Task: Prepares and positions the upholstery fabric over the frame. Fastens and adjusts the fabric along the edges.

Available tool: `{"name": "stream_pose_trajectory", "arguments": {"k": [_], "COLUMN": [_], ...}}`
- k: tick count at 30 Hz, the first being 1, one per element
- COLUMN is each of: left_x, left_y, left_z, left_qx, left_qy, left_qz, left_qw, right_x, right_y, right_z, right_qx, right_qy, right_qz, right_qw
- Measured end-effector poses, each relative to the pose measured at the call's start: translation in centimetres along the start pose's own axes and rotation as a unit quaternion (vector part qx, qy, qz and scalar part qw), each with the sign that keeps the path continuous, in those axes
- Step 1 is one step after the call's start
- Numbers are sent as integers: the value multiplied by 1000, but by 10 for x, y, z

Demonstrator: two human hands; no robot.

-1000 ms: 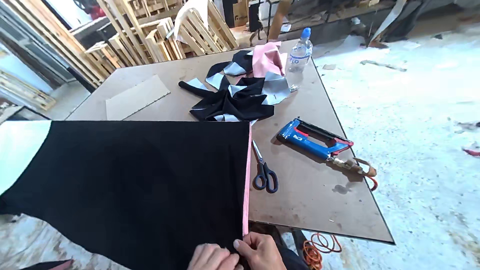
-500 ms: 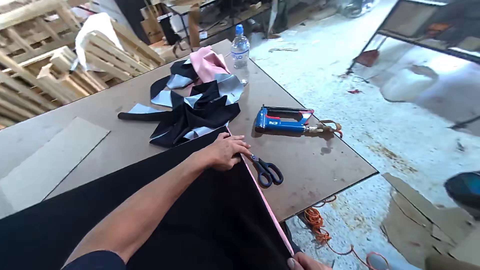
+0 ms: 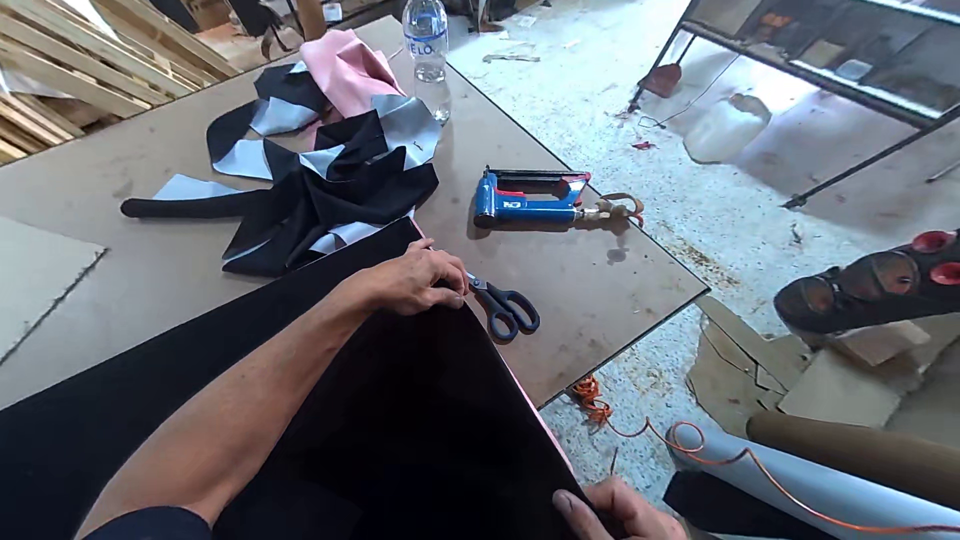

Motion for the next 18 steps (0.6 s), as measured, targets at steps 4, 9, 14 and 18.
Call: {"name": "stream_pose_trajectory", "arguments": {"k": [4, 9, 14, 18], "left_x": [6, 22, 33, 36], "left_y": [4, -2, -10, -31], "left_z": [3, 11, 21, 37], "left_qx": [-1, -15, -70, -242], "left_qy": [-9, 47, 160, 208], "left_qz": [-4, 60, 162, 311], "left_qw": [1000, 997, 971, 895], "right_x": [-7, -3, 0, 4], "right_y": [-3, -4, -2, 1], "right_z": [1, 32, 46, 62], "right_qx": [49, 127, 124, 85], "right_qy": [7, 33, 85, 140], "right_qz": [-46, -92, -122, -143], "right_qw": [998, 987, 981, 976]}}
Point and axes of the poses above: each hand's wrist, its own y-axis towards the middle knuckle, its own x-axis out of the palm, z = x × y, the point moved 3 cm from there along y, towards the middle knuckle, and after that the axes turned 6 degrees about z, right-handed, at the moved point
